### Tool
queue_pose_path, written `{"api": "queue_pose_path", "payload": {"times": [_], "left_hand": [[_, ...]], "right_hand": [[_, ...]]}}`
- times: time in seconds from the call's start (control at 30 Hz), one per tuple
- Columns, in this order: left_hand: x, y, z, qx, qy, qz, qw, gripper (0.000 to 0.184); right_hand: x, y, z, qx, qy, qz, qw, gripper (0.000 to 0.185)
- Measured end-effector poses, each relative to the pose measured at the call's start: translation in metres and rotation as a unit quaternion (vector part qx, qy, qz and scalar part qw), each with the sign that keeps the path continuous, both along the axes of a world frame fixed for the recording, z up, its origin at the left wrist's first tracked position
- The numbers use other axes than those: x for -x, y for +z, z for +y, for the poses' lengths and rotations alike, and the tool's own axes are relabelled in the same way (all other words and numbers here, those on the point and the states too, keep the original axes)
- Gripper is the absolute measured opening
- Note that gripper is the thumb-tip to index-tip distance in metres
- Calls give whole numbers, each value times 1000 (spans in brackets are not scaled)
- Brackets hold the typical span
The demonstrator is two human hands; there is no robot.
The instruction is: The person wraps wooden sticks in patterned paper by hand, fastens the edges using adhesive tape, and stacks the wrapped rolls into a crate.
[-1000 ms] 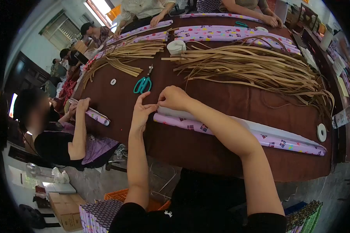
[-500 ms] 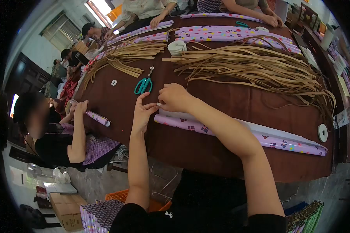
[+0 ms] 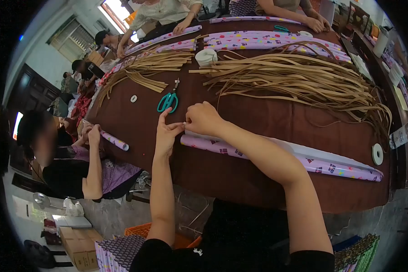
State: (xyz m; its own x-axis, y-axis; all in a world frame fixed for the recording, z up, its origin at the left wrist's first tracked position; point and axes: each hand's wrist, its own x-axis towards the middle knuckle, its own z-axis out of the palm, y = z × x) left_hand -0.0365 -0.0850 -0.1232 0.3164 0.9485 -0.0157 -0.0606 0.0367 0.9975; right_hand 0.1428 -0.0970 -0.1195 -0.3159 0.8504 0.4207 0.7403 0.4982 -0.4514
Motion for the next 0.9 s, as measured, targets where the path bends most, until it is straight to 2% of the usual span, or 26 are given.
{"api": "queue_pose_path", "payload": {"times": [0.07,0.27,0.33,0.37,0.43,0.47,0.57,0.63,0.67,0.73,0.77,0.83,0.87,0.9], "left_hand": [[0,0,-1,2,3,3,1000,72],[1,-2,2,-1,4,0,1000,75],[1,-4,4,7,-5,-20,1000,78],[2,-5,4,7,-5,-20,1000,78],[2,-7,5,8,0,-14,1000,78],[2,-6,4,8,0,-14,1000,78],[1,-4,3,5,0,-20,1000,78],[0,-5,3,-8,2,-2,1000,76],[0,-6,3,-9,1,-2,1000,76],[0,-6,3,-28,-4,13,999,74],[1,-8,5,-29,-5,15,999,74],[3,-15,8,-98,-16,46,994,70],[2,-15,9,-99,-17,46,994,70],[2,-16,9,-155,-3,100,983,66]], "right_hand": [[-1,2,-1,19,0,12,1000,22],[0,6,-3,-35,2,-47,998,19],[5,1,-4,-118,-4,-65,991,16],[7,1,-4,-118,-4,-65,991,16],[10,0,-4,-204,15,-174,963,15],[10,-1,-4,-205,15,-174,963,15],[11,-5,-1,-161,-8,-127,979,12],[8,-4,-1,-93,-15,-14,995,13],[8,-2,-1,-94,-17,-13,995,13],[7,2,-1,66,-55,104,991,16],[6,3,-1,65,-55,105,991,16],[3,5,0,117,-81,173,975,21],[2,6,1,117,-82,174,974,21],[1,6,2,132,-91,199,967,22]]}}
